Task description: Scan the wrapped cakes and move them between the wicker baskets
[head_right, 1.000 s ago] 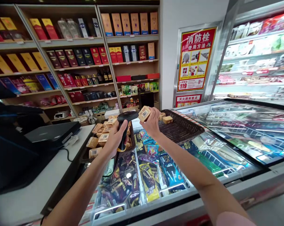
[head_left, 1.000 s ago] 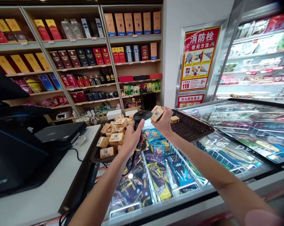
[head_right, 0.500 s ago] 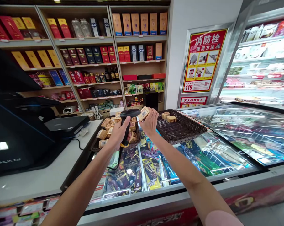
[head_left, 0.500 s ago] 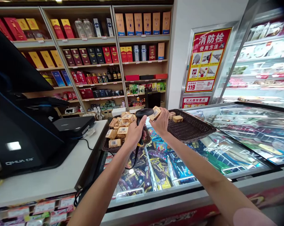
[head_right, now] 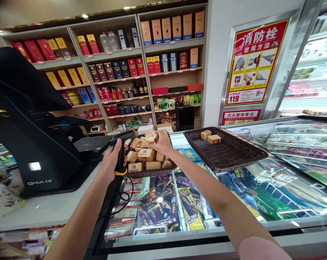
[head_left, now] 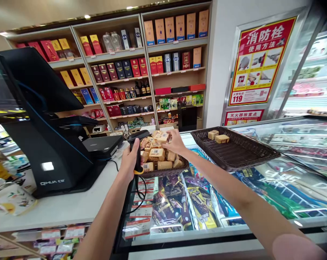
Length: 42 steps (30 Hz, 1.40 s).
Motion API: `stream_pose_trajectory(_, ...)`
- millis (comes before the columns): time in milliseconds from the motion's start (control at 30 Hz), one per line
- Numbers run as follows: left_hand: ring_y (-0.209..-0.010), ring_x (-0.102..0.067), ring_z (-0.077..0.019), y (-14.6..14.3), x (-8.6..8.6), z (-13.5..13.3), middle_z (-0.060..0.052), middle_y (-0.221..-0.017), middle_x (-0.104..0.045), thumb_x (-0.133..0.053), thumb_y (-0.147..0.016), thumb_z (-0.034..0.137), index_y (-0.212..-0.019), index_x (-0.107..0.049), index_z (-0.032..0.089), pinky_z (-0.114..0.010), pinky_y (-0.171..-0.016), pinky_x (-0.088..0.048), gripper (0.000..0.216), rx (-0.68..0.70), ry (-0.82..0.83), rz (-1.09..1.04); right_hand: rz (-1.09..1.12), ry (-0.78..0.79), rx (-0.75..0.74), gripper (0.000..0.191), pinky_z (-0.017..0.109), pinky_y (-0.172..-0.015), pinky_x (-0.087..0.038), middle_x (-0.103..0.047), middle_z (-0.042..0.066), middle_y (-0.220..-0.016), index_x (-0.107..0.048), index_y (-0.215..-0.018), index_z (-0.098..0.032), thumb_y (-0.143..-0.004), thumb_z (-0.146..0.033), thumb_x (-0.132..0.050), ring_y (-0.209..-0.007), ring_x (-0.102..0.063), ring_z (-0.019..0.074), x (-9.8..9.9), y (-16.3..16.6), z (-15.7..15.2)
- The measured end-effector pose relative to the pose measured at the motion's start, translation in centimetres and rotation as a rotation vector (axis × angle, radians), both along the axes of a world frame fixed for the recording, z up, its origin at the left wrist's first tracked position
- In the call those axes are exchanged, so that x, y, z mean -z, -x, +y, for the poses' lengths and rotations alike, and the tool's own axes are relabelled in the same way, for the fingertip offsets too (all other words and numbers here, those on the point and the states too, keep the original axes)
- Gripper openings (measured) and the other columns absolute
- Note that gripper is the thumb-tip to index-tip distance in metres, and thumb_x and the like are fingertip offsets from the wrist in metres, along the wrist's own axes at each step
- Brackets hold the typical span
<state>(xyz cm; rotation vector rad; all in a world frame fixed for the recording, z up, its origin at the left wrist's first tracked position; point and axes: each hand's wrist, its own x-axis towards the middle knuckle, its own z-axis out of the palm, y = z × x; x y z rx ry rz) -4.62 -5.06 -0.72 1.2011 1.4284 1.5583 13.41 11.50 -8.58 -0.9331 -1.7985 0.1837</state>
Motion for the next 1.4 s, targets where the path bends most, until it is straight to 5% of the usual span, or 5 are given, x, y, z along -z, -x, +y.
stream_pose_trajectory(267,-0.037,-0.047,-0.0106,1.3,0.5,-0.1,0.003,-0.045,-0.052,-0.062,-0.079,0.072,-0.085,-0.056,0.019,-0.019,-0.037,-0.038,0.053,-0.004,0.059,0.014,-0.526,-0.109,-0.038,0.048,0.041,-0.092,-0.046,-0.051,0.014,-0.123,-0.060,-0.113,-0.017,-0.073,-0.037,-0.079,-0.110,-0.053,0.0284,-1.5,8.3,2.2)
stream_pose_trajectory(567,-0.038,-0.047,-0.0099,0.9,1.1,1.6,0.004,-0.046,-0.053,-0.064,-0.076,0.073,-0.084,-0.058,0.019,-0.018,-0.037,-0.038,0.055,-0.003,0.054,0.016,-0.495,-0.125,0.001,0.033,0.050,-0.106,-0.035,-0.058,0.014,-0.117,-0.067,-0.098,-0.018,-0.080,-0.044,-0.076,-0.120,-0.047,0.0318,-1.0,8.0,2.1)
stream_pose_trajectory(733,-0.035,-0.045,-0.0105,-2.0,1.7,3.1,0.004,-0.044,-0.052,-0.065,-0.072,0.076,-0.084,-0.055,0.021,-0.019,-0.035,-0.036,0.058,0.105,0.105,0.019,-0.339,-0.182,0.178,0.029,0.046,-0.100,-0.040,-0.058,0.013,-0.121,-0.064,-0.112,-0.020,-0.089,-0.038,-0.064,-0.115,-0.050,0.0295,-1.4,0.6,4.5)
stream_pose_trajectory(1067,-0.038,-0.047,-0.0104,-12.8,3.7,7.9,0.005,-0.045,-0.052,-0.064,-0.077,0.072,-0.086,-0.054,0.021,-0.018,-0.037,-0.037,0.053,0.388,0.118,0.055,0.011,0.523,0.835,0.052,0.055,-0.105,-0.033,-0.044,0.028,-0.134,-0.052,-0.124,-0.007,-0.076,-0.016,-0.070,-0.130,-0.040,0.0406,4.4,-23.5,11.0)
stream_pose_trajectory(1400,-0.034,-0.043,-0.0093,-15.4,5.7,8.8,0.007,-0.042,-0.051,-0.062,-0.077,0.074,-0.089,-0.051,0.024,-0.017,-0.036,-0.033,0.053,0.441,0.140,0.122,0.488,0.744,0.715,0.066,0.058,-0.113,-0.026,-0.043,0.022,-0.138,-0.058,-0.110,-0.014,-0.050,-0.008,-0.085,-0.139,-0.032,0.0425,6.8,-27.0,12.2)
